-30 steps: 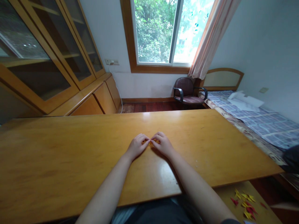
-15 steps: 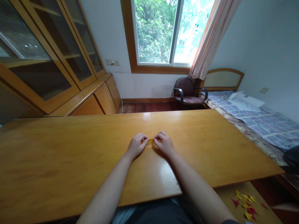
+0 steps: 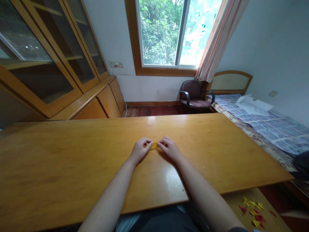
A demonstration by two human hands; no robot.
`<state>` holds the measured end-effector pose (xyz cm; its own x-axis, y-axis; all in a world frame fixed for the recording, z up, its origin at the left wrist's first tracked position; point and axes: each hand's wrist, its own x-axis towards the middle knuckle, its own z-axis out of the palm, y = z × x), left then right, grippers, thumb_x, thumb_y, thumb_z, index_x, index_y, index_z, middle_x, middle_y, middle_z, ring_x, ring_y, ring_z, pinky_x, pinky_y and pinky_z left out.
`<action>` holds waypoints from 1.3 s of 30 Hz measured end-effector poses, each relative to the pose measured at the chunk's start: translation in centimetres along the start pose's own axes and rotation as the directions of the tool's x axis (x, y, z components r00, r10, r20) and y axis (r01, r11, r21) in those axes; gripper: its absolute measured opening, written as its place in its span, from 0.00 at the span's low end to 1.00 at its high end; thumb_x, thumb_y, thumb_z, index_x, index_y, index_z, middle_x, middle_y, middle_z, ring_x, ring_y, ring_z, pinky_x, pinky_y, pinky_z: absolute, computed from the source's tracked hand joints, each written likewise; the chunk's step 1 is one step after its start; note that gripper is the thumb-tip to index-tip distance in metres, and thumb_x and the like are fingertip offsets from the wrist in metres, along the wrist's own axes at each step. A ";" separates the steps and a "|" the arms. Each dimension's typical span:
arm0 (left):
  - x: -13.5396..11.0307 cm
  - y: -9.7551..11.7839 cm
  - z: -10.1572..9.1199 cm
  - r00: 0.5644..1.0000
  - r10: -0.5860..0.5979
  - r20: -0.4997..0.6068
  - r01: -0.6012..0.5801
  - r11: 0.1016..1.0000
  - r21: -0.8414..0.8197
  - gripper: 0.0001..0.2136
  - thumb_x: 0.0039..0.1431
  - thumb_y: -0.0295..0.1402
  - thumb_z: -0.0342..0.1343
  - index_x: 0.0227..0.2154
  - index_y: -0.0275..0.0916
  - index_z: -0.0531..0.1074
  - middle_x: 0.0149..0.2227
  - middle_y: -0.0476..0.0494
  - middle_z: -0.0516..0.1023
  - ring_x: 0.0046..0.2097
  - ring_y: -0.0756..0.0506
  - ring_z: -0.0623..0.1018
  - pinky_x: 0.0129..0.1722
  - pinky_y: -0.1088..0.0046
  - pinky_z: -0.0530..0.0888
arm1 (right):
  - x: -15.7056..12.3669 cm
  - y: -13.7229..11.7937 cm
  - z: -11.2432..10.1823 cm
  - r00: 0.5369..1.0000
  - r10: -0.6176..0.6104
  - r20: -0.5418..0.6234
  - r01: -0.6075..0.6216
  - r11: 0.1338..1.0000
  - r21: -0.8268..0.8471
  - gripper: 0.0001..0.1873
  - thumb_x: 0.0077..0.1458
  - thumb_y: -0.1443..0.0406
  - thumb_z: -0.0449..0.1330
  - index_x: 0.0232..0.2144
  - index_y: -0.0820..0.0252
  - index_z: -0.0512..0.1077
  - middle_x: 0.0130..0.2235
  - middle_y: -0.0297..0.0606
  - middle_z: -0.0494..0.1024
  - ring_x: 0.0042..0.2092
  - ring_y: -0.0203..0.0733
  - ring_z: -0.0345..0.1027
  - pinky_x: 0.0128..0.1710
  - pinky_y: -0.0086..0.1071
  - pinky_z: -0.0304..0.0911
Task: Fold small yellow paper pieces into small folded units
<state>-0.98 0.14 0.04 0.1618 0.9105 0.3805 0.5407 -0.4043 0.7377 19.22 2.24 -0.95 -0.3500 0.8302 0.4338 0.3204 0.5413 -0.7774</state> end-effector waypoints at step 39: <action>0.2 -0.2 -0.3 0.993 -0.100 0.060 0.110 0.974 -0.196 0.12 0.60 0.42 0.55 0.35 0.38 0.76 0.36 0.44 0.78 0.39 0.45 0.77 0.40 0.70 0.73 | 0.1 -0.1 -0.8 0.995 0.088 -0.055 -0.082 0.990 0.116 0.11 0.57 0.62 0.58 0.24 0.60 0.72 0.27 0.34 0.71 0.31 0.38 0.65 0.32 0.30 0.59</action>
<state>-1.32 0.38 0.17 0.1560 0.9498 0.2711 0.3824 -0.3112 0.8700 19.81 2.37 -0.48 -0.2716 0.8809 0.3876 0.2439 0.4526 -0.8577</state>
